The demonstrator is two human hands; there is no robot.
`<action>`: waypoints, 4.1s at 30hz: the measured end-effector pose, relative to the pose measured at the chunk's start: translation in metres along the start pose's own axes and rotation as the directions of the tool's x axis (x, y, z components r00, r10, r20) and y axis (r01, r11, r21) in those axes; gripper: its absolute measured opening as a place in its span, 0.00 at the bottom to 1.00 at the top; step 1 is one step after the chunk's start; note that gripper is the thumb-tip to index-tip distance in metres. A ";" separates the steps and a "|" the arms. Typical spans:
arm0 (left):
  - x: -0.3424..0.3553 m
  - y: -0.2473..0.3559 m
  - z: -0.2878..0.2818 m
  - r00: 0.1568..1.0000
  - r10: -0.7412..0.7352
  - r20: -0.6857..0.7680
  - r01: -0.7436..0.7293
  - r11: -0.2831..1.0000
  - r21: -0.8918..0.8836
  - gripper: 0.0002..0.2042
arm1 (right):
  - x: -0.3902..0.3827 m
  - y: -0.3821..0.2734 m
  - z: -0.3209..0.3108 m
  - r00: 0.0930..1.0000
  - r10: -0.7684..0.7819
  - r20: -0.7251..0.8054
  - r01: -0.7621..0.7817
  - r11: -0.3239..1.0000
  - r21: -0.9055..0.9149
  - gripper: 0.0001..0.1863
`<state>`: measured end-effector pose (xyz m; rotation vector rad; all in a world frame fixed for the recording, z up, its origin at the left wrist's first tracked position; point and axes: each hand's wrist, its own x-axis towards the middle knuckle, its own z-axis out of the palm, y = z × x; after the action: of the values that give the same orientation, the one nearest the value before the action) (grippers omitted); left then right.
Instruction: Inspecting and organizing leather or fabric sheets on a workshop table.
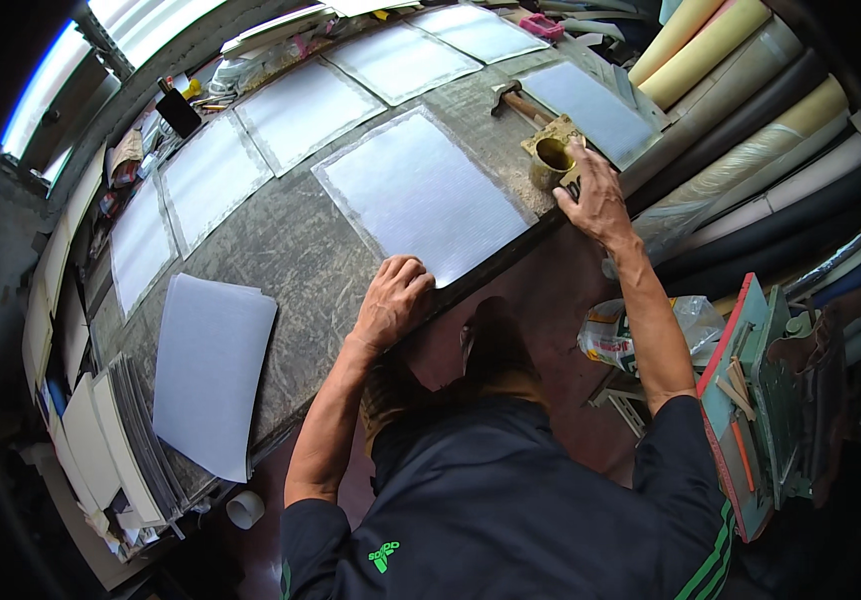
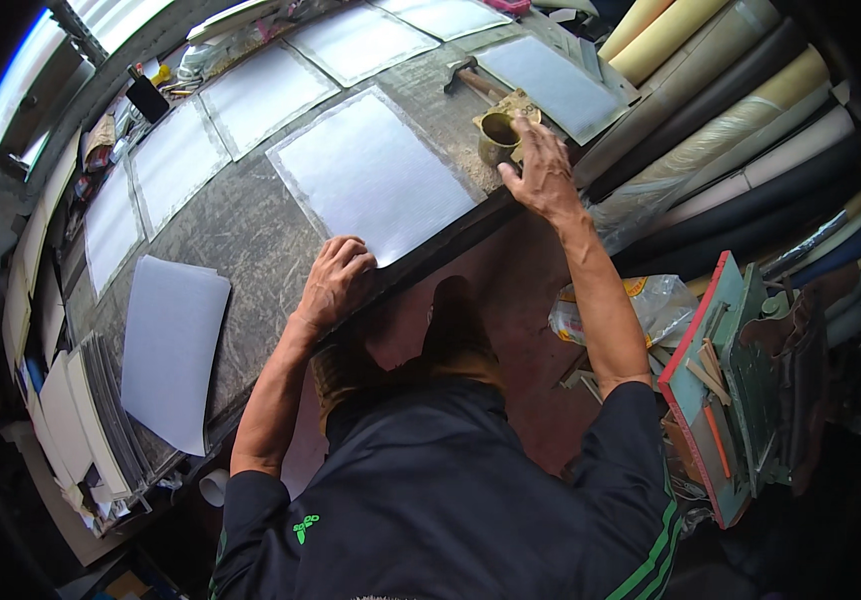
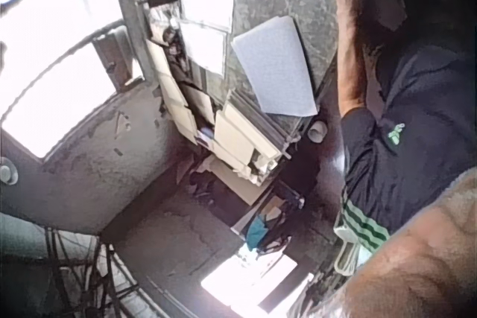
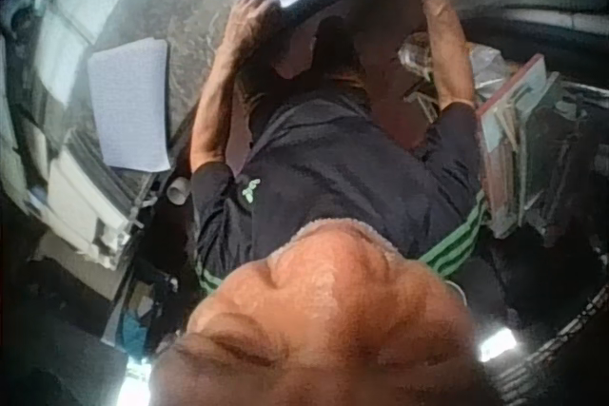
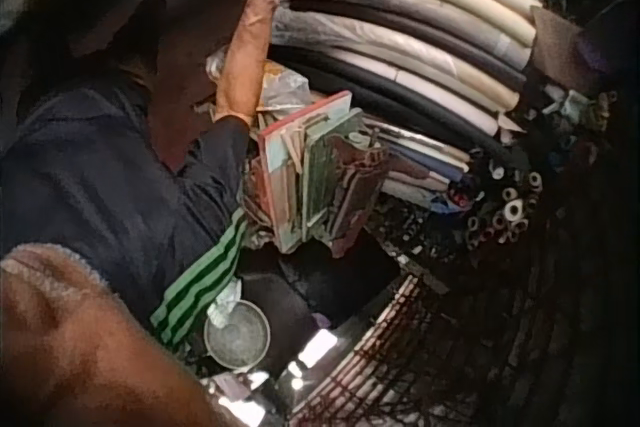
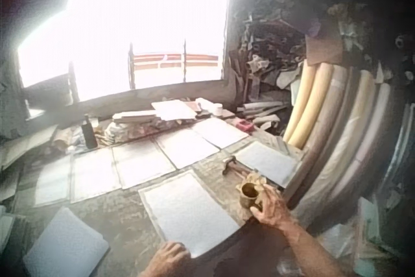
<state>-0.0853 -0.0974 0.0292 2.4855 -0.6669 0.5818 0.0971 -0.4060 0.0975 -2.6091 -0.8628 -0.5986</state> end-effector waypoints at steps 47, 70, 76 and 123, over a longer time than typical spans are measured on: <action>0.006 -0.016 -0.011 0.996 0.041 0.077 -0.041 0.999 -0.001 0.11 | -0.082 -0.057 0.055 0.761 0.539 0.361 -0.456 0.047 0.889 0.18; -0.002 -0.025 -0.020 0.993 -0.040 0.111 0.059 0.984 -0.167 0.16 | -0.121 -0.199 0.069 0.997 0.036 0.075 -0.078 0.717 0.693 0.17; -0.005 -0.038 -0.014 0.947 -0.284 -0.146 0.241 0.936 -0.258 0.14 | -0.085 -0.100 0.066 0.856 0.509 0.089 -0.429 0.603 0.673 0.12; -0.021 0.030 -0.040 0.299 -0.874 0.383 0.175 -0.344 -0.923 0.31 | -0.087 -0.061 0.067 1.000 0.002 -0.011 -0.002 1.000 0.009 0.14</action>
<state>-0.1292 -0.0904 0.0607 0.7693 0.6019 0.1564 0.0152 -0.3733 0.0083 -2.5959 -0.8573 -0.6062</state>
